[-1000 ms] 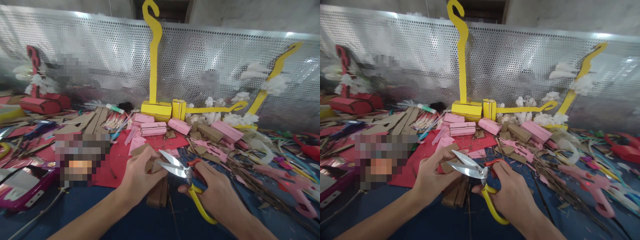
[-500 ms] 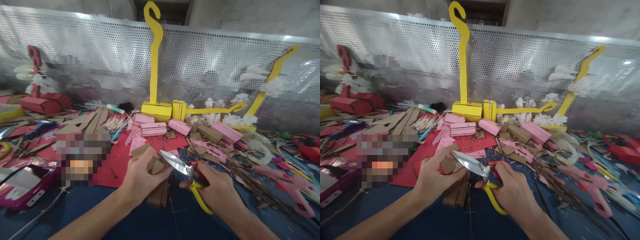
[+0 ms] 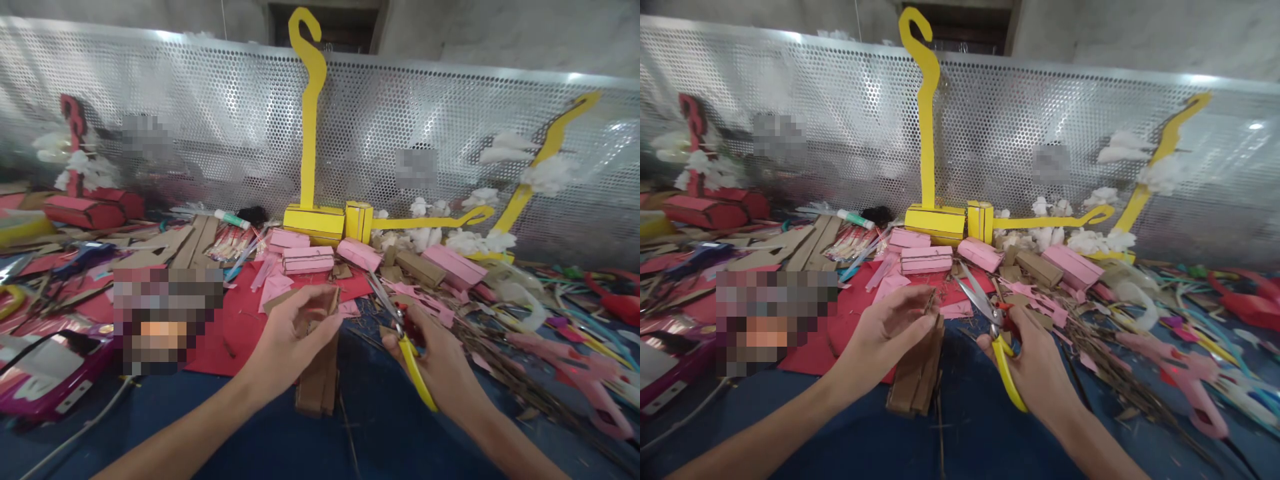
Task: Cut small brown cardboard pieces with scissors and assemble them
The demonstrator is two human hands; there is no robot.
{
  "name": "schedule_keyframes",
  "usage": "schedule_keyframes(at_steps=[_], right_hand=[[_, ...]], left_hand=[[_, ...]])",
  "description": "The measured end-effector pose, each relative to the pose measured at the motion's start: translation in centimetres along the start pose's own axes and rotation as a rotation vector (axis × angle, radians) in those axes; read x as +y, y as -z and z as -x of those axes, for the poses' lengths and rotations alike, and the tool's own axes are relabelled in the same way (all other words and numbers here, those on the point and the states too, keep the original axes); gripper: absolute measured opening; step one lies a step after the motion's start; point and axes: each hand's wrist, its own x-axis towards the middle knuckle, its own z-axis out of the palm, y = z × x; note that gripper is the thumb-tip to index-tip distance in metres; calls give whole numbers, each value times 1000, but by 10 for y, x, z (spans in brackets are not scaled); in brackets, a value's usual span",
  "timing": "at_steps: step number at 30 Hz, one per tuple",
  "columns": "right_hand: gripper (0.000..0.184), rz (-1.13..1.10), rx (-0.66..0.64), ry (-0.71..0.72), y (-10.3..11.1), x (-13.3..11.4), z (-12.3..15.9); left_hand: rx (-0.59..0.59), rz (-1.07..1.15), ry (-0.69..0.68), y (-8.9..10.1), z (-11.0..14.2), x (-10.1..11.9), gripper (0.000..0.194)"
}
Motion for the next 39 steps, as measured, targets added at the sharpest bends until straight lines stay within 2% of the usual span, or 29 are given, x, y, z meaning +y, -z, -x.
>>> schedule_keyframes(at_steps=[4, 11, 18, 22, 28, 33, 39], right_hand=[[30, 16, -5, 40, -4, -2, 2], [29, -3, 1, 40, -3, -8, 2], [36, -30, 10, -92, -11, 7, -4], [34, -78, -36, -103, -15, 14, -5], [34, -88, -26, -94, -15, 6, -3], [37, -74, -40, -102, -13, 0, -3], [36, -91, -34, -84, -12, -3, -3]], left_hand=[[-7, 10, 25, 1, -1, 1, 18], [36, -108, -40, 6, -1, -3, 16], [97, -245, -103, 6, -1, 8, 10], [88, -273, -79, 7, 0, 10, 17], [71, -197, -110, 8, -1, 5, 19], [72, -14, -11, 6, -3, 3, 10], [63, 166, 4, 3, -5, 6, 8]])
